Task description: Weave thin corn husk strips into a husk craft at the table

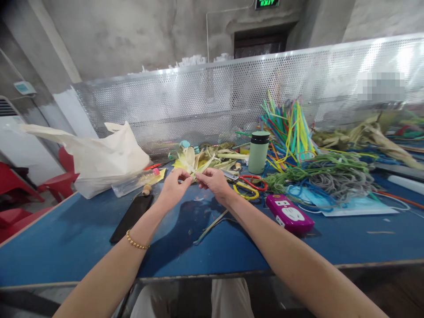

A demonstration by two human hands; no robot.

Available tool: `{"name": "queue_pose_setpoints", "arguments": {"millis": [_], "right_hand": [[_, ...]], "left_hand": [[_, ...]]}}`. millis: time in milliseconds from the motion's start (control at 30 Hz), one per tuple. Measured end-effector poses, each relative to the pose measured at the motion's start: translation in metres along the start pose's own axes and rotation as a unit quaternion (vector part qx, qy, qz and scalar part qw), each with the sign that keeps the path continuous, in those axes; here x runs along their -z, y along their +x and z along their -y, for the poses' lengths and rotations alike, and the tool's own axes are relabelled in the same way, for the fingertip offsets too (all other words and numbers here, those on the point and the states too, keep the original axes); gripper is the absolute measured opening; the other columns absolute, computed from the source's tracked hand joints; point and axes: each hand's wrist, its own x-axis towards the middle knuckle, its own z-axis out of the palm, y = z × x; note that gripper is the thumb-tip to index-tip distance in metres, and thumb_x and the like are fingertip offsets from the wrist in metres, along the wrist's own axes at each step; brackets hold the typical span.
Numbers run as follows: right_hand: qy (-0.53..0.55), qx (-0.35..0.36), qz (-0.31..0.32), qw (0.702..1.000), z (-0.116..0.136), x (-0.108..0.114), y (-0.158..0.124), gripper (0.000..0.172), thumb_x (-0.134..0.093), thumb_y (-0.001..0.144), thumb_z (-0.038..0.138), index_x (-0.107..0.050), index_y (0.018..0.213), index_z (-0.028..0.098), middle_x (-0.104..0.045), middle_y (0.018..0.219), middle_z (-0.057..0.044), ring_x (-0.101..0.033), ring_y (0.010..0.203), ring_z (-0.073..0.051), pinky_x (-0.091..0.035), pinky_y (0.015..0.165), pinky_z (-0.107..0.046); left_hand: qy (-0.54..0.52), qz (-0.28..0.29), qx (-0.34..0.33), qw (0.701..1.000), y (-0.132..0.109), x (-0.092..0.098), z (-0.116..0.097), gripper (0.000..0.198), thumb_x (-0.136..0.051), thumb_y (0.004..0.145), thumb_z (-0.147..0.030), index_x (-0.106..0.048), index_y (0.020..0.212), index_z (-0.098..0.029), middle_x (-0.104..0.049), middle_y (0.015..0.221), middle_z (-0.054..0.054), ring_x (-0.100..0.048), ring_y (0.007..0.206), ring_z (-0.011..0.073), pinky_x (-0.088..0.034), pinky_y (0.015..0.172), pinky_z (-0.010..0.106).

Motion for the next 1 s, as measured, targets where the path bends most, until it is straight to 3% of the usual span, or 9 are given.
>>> {"name": "queue_pose_setpoints", "arguments": {"millis": [100,267,433,633,800,1000], "right_hand": [[-0.005,0.009,0.012,1.000,0.002,-0.001,-0.001,0.041,-0.081,0.059,0.049,-0.059,0.062,0.015,-0.063,0.057,0.000,-0.054,0.048,-0.009,-0.040,0.047,-0.022],[-0.044,0.023,0.032,0.998,0.003,0.000,0.001,0.041,-0.081,0.060,0.048,-0.058,0.061,0.015,-0.063,0.057,-0.001,-0.055,0.047,-0.010,-0.041,0.048,-0.023],[-0.067,0.025,0.062,0.995,-0.001,0.003,0.002,0.037,-0.077,0.066,0.047,-0.060,0.064,0.015,-0.063,0.056,-0.001,-0.055,0.047,-0.010,-0.042,0.048,-0.023],[-0.084,0.038,0.059,0.994,0.000,0.002,0.000,0.032,-0.075,0.069,0.042,-0.058,0.066,0.015,-0.065,0.060,-0.001,-0.059,0.050,-0.011,-0.042,0.049,-0.022],[-0.077,0.061,0.100,0.990,0.000,0.003,-0.001,0.033,-0.071,0.073,0.046,-0.062,0.072,0.014,-0.065,0.064,-0.001,-0.058,0.050,-0.010,-0.043,0.048,-0.022],[-0.078,0.050,0.135,0.987,0.004,0.002,-0.002,0.034,-0.074,0.070,0.045,-0.066,0.077,0.013,-0.062,0.059,0.000,-0.057,0.053,-0.011,-0.045,0.053,-0.022]], "left_hand": [[0.069,0.009,-0.020,0.997,-0.003,0.001,0.000,0.010,-0.066,0.076,-0.021,-0.058,0.072,-0.018,-0.060,0.075,0.002,-0.054,0.073,0.0154,-0.040,0.070,0.028],[0.064,0.048,0.023,0.997,-0.002,0.000,0.003,0.011,-0.062,0.077,-0.017,-0.056,0.068,-0.018,-0.057,0.063,-0.001,-0.050,0.061,0.0130,-0.035,0.061,0.027],[-0.011,0.040,0.036,0.998,0.003,-0.002,0.013,0.015,-0.070,0.073,-0.024,-0.056,0.070,-0.017,-0.058,0.065,-0.001,-0.050,0.061,0.0119,-0.037,0.059,0.025],[-0.077,0.098,0.065,0.990,0.001,-0.003,0.013,0.012,-0.066,0.074,-0.022,-0.057,0.069,-0.016,-0.056,0.056,-0.003,-0.050,0.051,0.0099,-0.036,0.052,0.023],[-0.164,0.116,0.104,0.974,0.001,-0.001,0.006,0.014,-0.064,0.072,-0.023,-0.055,0.063,-0.015,-0.051,0.049,-0.003,-0.045,0.045,0.0088,-0.033,0.048,0.023],[-0.179,0.082,0.141,0.970,0.001,-0.001,0.003,0.013,-0.064,0.068,-0.022,-0.054,0.062,-0.016,-0.050,0.045,-0.004,-0.044,0.042,0.0087,-0.031,0.046,0.023]]}}
